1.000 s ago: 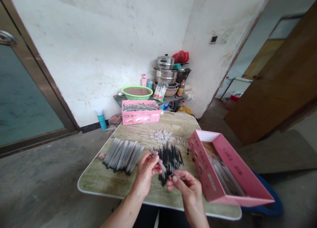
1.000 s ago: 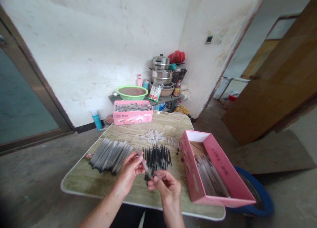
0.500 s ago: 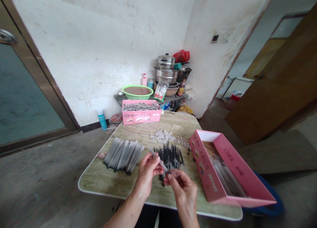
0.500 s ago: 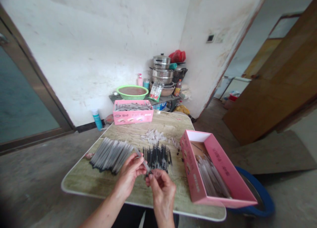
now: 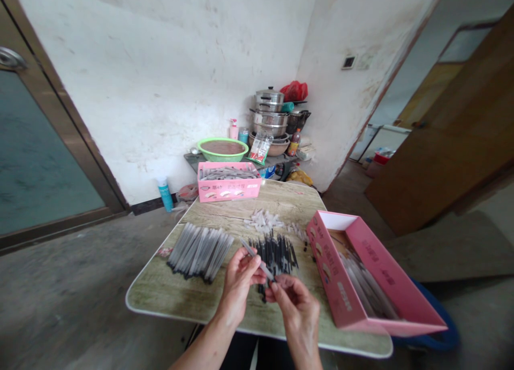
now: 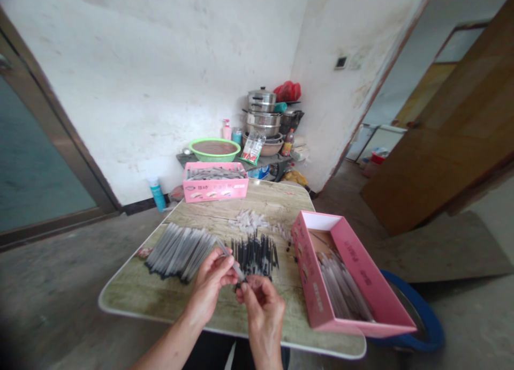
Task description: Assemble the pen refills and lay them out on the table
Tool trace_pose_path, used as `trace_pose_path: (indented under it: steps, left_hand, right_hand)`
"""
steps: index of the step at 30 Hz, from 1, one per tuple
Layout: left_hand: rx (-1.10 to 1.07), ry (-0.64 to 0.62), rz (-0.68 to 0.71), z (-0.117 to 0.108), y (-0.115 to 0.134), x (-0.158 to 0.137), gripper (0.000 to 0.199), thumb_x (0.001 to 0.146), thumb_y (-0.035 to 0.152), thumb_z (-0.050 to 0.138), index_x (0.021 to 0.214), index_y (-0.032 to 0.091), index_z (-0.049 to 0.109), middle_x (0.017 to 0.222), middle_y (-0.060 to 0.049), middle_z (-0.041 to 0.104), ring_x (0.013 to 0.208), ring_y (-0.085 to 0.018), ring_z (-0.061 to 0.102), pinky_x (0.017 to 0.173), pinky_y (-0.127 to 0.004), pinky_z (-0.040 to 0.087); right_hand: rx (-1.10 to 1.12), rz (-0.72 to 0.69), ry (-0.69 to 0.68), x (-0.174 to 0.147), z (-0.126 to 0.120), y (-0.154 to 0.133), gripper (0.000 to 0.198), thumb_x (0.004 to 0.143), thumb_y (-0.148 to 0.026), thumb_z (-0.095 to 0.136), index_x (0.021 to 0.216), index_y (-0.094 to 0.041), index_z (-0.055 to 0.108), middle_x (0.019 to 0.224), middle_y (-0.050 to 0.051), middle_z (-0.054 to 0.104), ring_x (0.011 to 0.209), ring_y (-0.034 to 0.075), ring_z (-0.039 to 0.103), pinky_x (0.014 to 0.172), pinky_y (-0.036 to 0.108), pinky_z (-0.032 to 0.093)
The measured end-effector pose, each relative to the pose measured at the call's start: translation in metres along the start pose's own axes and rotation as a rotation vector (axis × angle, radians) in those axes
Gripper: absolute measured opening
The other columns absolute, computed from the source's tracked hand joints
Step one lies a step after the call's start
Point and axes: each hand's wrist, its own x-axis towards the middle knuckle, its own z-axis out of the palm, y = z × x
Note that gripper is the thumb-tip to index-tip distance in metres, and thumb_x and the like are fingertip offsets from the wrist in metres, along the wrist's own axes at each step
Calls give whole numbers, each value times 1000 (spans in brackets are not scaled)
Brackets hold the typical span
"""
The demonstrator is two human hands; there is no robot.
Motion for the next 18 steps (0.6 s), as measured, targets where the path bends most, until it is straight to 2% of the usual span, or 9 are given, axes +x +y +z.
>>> trace_pose_path:
  steps: [8,10,14,18]
  left_hand:
    - [27,-15,27,2,1,-2,34,77,37,66,100,17,52,76,-3,66,62,-14,63,57,-24,53]
    - [41,-13,35,3,1,-2,35,77,37,67,100,16,52,76,-4,66,62,-14,63,57,-24,53]
    - [57,-1,37,5,1,-3,37,75,38,68,100,16,52,77,-5,67,61,-14,63,57,-25,54]
    - [58,12,24,4,1,-2,38,74,39,69,100,16,53,76,-4,66,61,-14,64,57,-26,55]
  right_hand:
    - [-265,-64,29,-4,0,-12,28,81,-42,61,80,-14,65,56,2,64,50,16,60,50,24,47]
    - [-299,-78,24,-4,2,-14,31,83,-44,58,74,-15,63,52,1,62,46,14,57,46,22,43]
    - [-235,-18,13,-4,6,-12,41,86,-50,51,62,-17,55,45,-2,53,37,11,48,36,19,36]
    - [-162,73,-26,-2,4,-7,43,87,-53,48,65,-16,57,45,-1,53,35,11,47,34,20,34]
